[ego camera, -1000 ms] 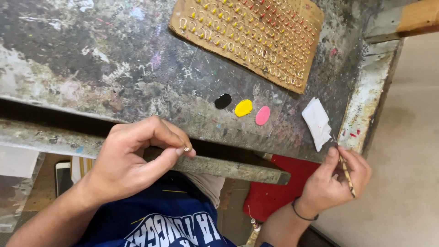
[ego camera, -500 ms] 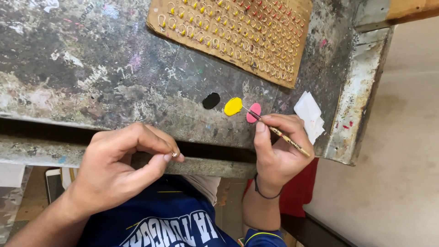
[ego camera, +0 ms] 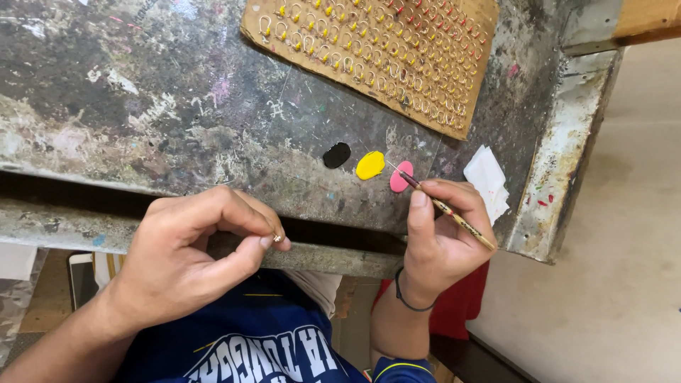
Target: The person is using a fine paintbrush to apply colored paint to small jewelry components at a workbench.
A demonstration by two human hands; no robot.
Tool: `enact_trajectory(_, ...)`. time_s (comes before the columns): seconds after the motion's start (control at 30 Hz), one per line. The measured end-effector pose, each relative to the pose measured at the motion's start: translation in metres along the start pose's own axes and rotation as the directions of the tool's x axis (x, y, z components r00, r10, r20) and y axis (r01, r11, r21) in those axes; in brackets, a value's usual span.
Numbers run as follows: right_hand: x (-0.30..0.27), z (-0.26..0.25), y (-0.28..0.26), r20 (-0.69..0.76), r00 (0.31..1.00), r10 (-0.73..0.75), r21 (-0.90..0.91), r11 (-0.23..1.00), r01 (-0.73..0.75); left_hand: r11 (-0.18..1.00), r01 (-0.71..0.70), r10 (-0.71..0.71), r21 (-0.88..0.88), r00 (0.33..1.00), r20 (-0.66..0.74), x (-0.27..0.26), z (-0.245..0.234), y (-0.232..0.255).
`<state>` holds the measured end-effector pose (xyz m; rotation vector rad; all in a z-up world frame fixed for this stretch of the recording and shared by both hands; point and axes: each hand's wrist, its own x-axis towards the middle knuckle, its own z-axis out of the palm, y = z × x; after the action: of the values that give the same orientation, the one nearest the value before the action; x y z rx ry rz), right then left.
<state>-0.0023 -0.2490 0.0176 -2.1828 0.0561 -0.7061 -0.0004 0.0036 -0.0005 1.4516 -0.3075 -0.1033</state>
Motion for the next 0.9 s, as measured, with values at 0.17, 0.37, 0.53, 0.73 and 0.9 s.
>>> enact_trajectory(0.17,-0.033,0.001,-0.006,-0.187,0.980,-0.070,0.418,0.897,0.144,0.999,-0.004,0.004,-0.051,1.000,-0.001,0.000,-0.001,0.002)
enact_trajectory(0.37,-0.080,0.036,-0.036,0.192,0.975,0.114,0.656,0.723,-0.214,0.997,0.031,-0.030,-0.072,0.999,0.027,-0.002,-0.003,0.001)
enact_trajectory(0.53,-0.079,0.044,-0.039,0.220,0.969,0.112,0.663,0.712,-0.233,0.996,0.043,-0.041,-0.075,0.999,0.032,-0.005,-0.003,-0.003)
enact_trajectory(0.73,-0.077,0.045,-0.035,0.227,0.969,0.101,0.634,0.740,-0.226,0.998,0.035,-0.033,-0.059,0.999,0.035,-0.004,-0.004,-0.003)
enact_trajectory(0.9,-0.078,0.047,-0.035,0.223,0.969,0.105,0.640,0.734,-0.227,0.998,0.031,-0.029,-0.060,0.999,0.042,-0.003,-0.004,-0.002)
